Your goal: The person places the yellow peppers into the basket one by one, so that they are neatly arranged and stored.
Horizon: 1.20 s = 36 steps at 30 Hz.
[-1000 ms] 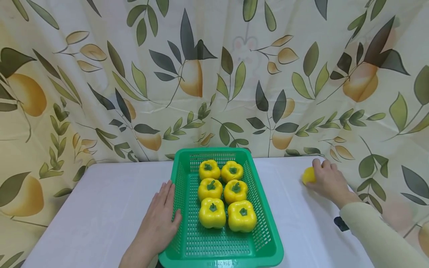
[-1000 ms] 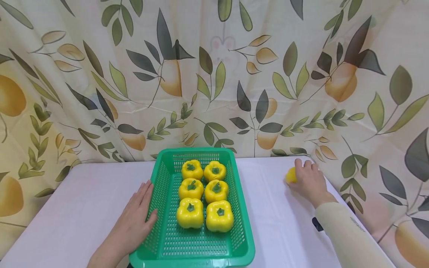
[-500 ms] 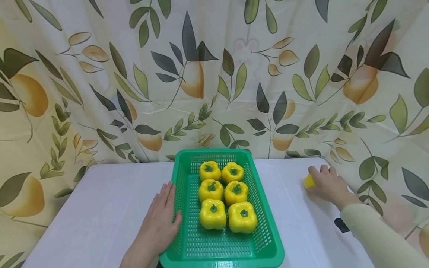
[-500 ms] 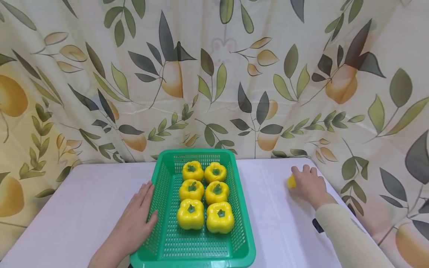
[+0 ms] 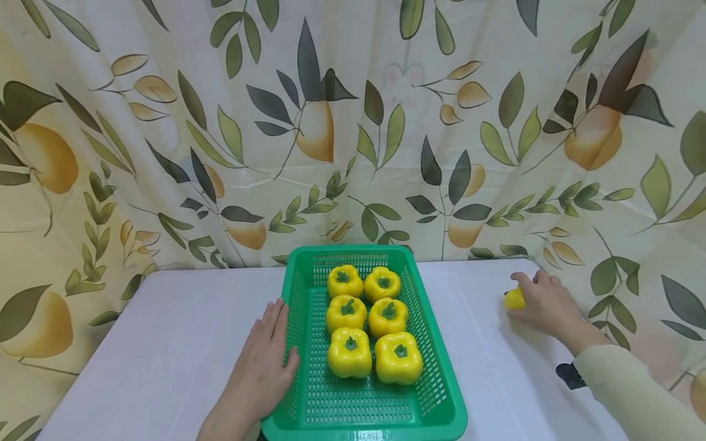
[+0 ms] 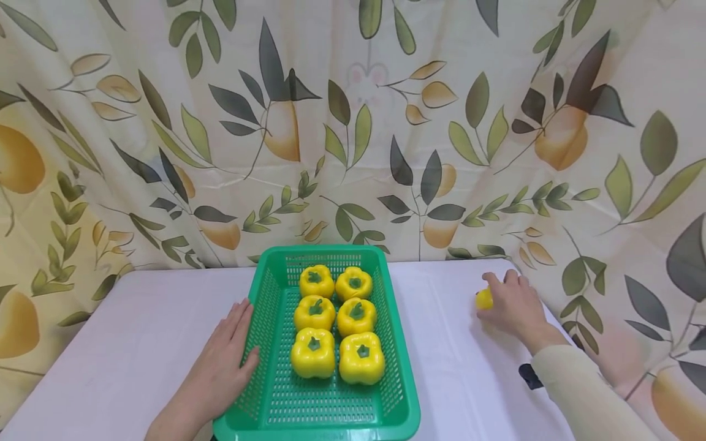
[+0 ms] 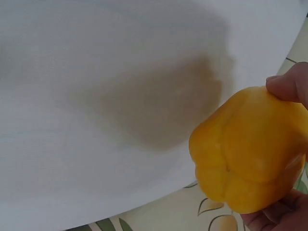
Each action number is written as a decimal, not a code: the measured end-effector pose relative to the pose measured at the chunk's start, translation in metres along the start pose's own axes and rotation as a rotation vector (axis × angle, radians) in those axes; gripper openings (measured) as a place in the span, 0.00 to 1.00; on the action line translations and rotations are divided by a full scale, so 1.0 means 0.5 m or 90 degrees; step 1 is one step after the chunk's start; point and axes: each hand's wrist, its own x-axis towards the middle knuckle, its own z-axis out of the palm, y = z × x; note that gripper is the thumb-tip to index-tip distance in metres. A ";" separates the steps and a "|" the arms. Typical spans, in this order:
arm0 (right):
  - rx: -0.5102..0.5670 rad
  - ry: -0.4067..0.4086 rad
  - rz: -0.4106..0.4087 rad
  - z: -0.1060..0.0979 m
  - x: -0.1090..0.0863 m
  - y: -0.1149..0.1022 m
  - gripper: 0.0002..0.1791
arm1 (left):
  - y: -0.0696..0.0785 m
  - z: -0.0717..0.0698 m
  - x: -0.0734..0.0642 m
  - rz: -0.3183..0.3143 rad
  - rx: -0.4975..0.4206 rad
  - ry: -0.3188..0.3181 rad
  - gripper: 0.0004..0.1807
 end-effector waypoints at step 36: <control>0.107 -0.081 0.054 -0.011 0.000 -0.026 0.42 | -0.003 0.002 -0.002 0.005 0.007 0.007 0.38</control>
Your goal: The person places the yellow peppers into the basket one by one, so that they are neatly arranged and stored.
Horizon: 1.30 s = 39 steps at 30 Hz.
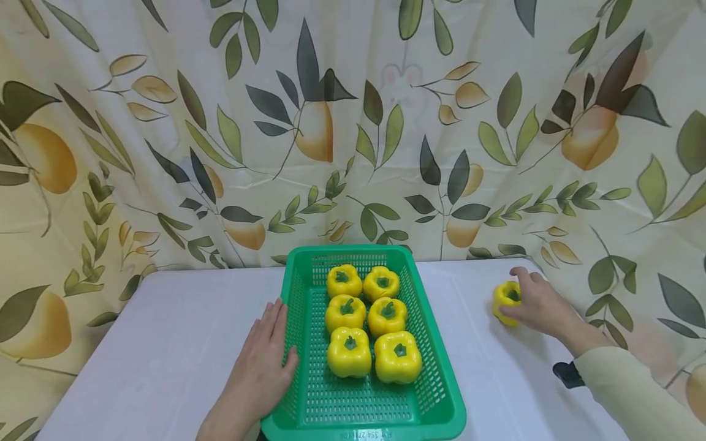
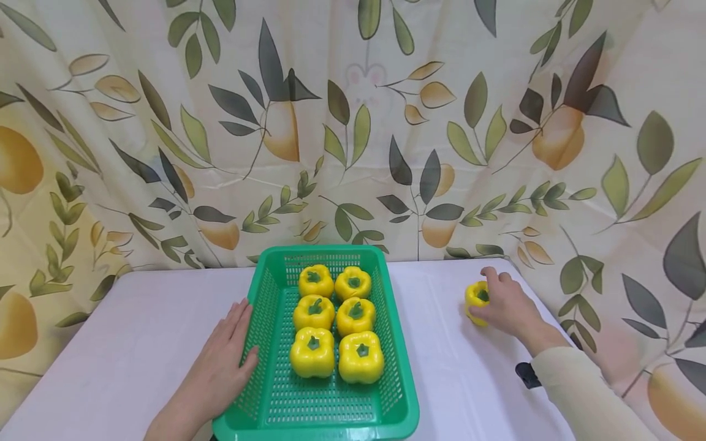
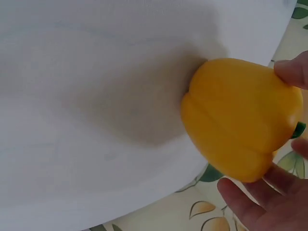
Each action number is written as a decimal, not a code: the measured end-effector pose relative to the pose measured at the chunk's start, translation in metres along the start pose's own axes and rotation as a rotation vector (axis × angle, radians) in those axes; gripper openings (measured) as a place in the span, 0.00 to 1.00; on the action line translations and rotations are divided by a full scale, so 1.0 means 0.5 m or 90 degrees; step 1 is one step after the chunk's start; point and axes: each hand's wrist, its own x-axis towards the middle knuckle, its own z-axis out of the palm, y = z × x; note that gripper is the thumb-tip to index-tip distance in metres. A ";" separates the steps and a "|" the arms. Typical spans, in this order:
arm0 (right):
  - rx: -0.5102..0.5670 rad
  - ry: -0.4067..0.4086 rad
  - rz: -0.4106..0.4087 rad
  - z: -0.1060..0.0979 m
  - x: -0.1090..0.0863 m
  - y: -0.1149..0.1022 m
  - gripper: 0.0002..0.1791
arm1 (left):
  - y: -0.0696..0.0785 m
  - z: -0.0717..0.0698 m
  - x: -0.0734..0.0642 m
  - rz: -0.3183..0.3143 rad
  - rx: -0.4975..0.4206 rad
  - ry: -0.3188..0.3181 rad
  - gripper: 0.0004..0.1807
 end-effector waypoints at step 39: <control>-0.081 0.088 -0.171 -0.039 -0.030 -0.083 0.27 | 0.005 -0.001 0.001 0.007 -0.004 0.007 0.37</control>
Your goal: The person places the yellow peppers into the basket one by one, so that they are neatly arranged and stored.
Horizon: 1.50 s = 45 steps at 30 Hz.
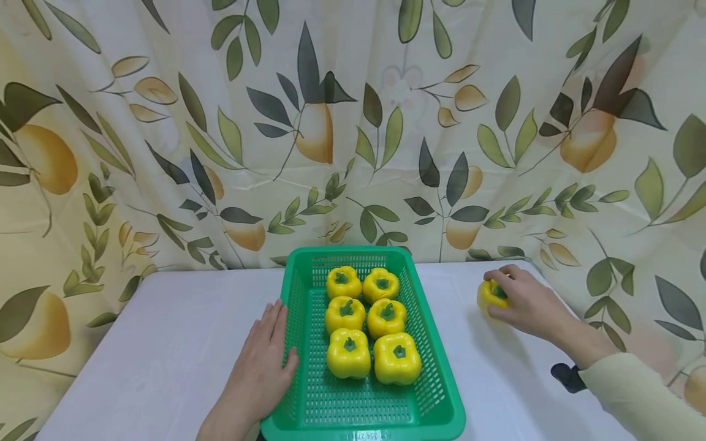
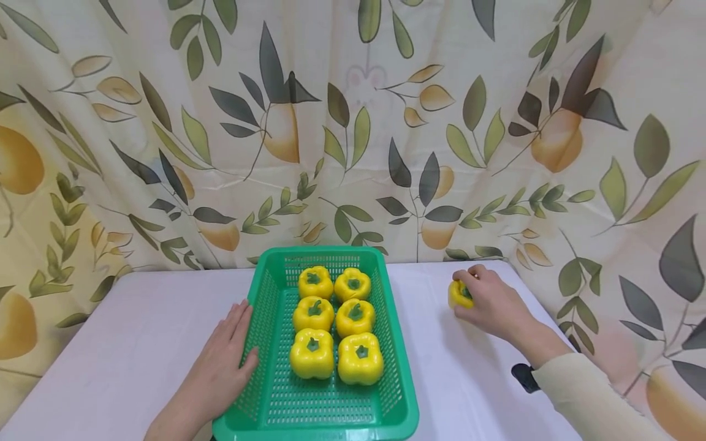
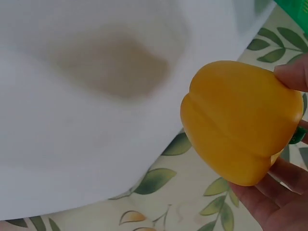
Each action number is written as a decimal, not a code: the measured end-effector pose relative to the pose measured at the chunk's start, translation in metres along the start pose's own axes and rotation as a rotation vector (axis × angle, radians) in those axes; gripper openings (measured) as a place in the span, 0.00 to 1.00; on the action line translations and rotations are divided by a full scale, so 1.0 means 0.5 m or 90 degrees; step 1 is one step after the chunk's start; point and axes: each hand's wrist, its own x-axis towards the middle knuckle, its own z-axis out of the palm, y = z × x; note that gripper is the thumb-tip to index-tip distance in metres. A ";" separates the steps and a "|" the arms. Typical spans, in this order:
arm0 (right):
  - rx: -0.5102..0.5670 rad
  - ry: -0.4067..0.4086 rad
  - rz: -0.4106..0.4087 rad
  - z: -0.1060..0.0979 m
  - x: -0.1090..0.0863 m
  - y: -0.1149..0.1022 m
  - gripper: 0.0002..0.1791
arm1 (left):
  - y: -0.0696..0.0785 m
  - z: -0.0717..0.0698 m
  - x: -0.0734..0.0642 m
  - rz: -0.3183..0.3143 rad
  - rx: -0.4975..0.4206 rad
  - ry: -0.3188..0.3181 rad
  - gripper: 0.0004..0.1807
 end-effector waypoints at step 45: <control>-0.014 0.115 -0.201 -0.108 -0.031 -0.206 0.30 | -0.003 0.000 -0.002 -0.004 -0.001 -0.007 0.38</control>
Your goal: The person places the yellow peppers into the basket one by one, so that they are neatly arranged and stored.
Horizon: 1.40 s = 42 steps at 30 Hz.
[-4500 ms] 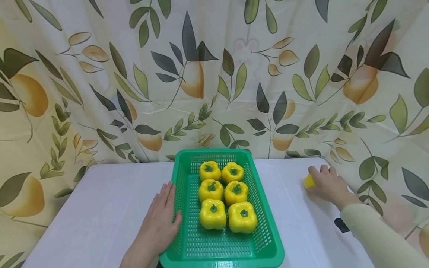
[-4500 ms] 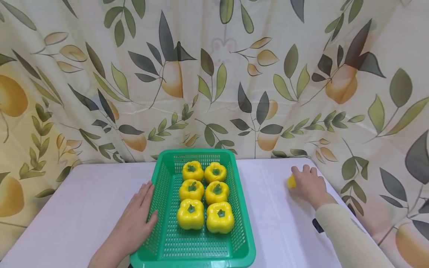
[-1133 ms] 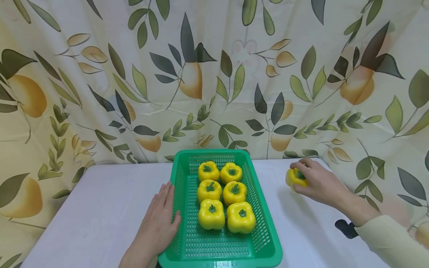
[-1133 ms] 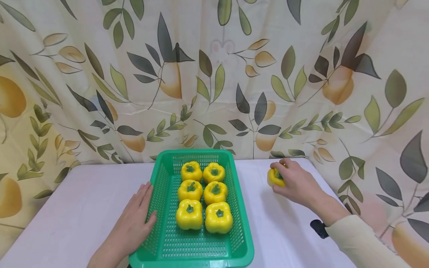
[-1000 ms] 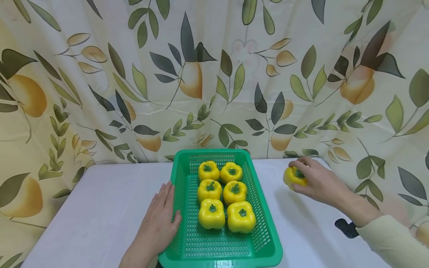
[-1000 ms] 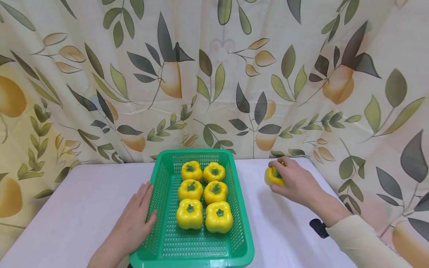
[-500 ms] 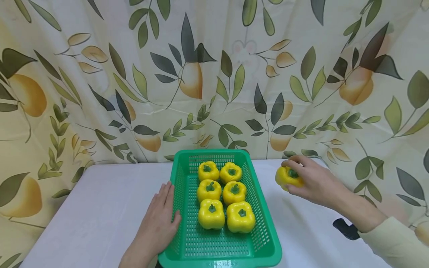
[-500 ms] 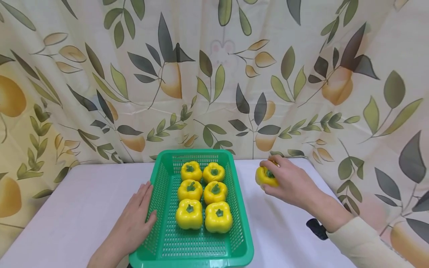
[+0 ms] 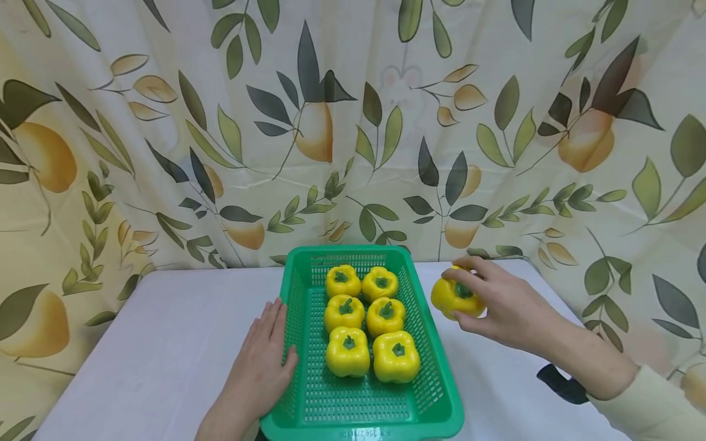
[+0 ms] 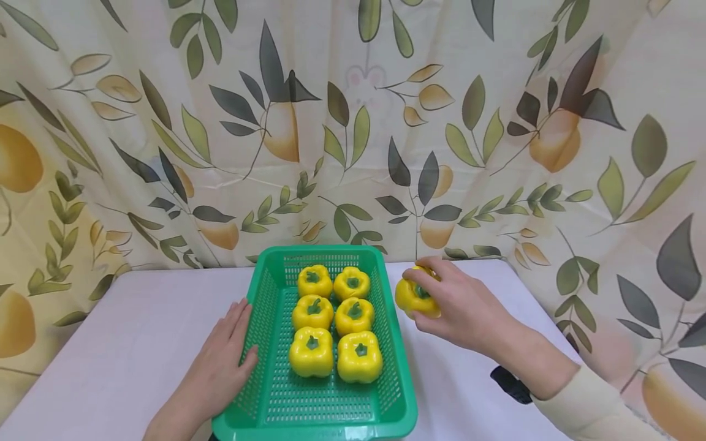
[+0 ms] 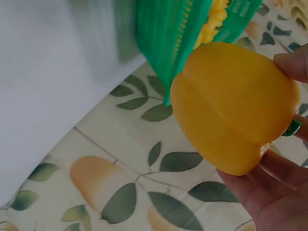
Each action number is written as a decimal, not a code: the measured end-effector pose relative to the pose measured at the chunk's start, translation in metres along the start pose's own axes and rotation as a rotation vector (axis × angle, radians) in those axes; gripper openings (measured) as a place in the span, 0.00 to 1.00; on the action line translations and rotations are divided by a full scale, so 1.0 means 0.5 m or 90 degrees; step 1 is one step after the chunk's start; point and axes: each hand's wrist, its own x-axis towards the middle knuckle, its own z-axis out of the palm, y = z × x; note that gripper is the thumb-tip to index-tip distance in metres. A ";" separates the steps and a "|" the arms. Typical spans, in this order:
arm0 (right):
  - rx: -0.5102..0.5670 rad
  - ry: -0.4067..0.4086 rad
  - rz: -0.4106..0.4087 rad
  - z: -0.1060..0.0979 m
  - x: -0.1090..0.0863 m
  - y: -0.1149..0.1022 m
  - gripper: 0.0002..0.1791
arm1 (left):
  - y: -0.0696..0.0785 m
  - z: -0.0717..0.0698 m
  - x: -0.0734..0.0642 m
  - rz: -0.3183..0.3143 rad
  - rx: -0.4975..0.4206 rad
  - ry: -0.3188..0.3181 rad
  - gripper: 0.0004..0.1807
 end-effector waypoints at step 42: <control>0.147 -0.077 -0.174 0.026 0.003 -0.164 0.29 | 0.003 0.000 0.001 -0.001 -0.006 -0.007 0.38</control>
